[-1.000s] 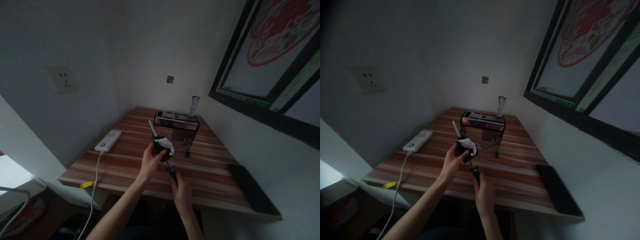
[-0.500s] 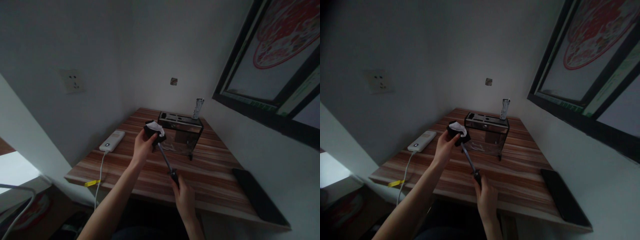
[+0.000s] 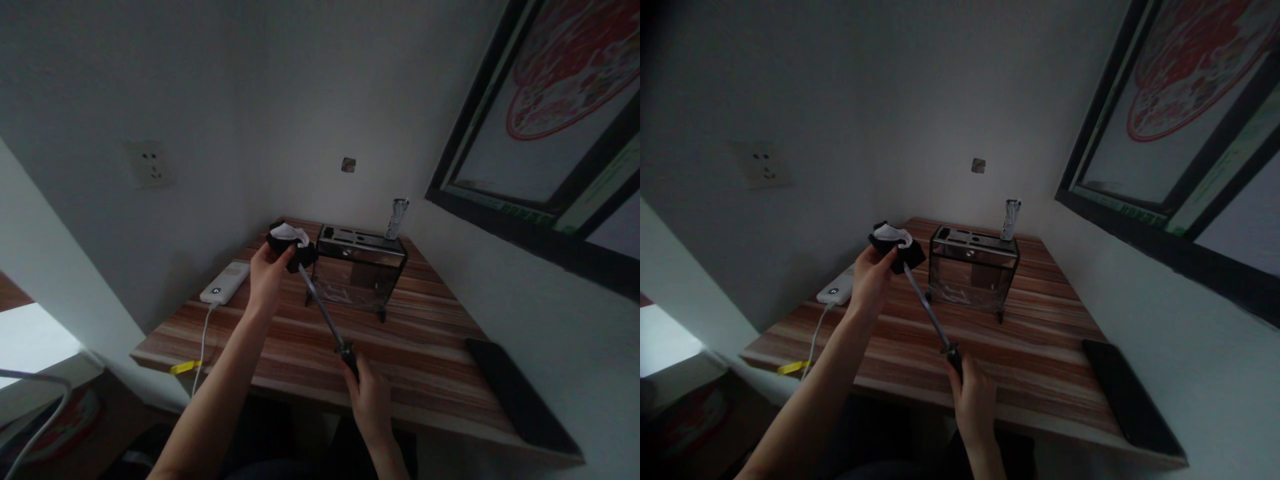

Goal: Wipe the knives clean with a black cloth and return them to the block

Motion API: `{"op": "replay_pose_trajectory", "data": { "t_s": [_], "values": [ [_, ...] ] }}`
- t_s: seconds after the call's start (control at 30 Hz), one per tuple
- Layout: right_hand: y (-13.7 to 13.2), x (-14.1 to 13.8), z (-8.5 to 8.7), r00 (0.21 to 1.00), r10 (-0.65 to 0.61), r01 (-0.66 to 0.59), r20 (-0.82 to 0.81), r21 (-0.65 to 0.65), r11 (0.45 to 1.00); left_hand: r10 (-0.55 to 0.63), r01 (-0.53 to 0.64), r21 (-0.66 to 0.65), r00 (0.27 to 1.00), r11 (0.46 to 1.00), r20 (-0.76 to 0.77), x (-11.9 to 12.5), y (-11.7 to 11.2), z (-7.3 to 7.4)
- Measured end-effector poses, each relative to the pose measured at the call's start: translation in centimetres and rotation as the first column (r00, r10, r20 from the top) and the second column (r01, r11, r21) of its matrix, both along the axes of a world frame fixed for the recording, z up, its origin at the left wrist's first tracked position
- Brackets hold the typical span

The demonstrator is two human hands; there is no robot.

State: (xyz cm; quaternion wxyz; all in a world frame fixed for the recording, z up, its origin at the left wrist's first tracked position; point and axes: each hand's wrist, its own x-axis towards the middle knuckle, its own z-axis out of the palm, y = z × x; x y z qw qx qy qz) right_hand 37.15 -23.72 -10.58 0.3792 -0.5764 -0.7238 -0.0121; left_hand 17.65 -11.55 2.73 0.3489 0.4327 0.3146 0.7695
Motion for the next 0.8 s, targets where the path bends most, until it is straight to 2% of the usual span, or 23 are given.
{"op": "replay_pose_trajectory", "data": {
  "t_s": [0.17, 0.33, 0.6, 0.8],
  "values": [
    [0.0, 0.0, 0.0, 1.0, -0.011, 0.011, 0.02, 0.001, 1.0, -0.024, 0.025, -0.004, 0.998, 1.0, 0.051, -0.1, 0.0, -0.4],
    [0.2, 0.0, -0.2, 0.999, -0.036, 0.035, 0.021, 0.01, 0.999, -0.086, 0.089, -0.039, 0.994, 0.995, 0.065, 1.4, -0.7, -1.4],
    [0.3, 0.1, -0.5, 0.993, -0.064, 0.055, -0.098, -0.09, 0.994, -0.259, 0.255, -0.223, 0.966, 0.941, 0.008, 5.5, -3.7, -4.1],
    [0.4, 0.2, -0.5, 0.986, -0.083, 0.067, -0.142, -0.115, 0.991, -0.344, 0.323, -0.275, 0.938, 0.906, -0.032, 7.4, -5.3, -6.5]
  ]
}}
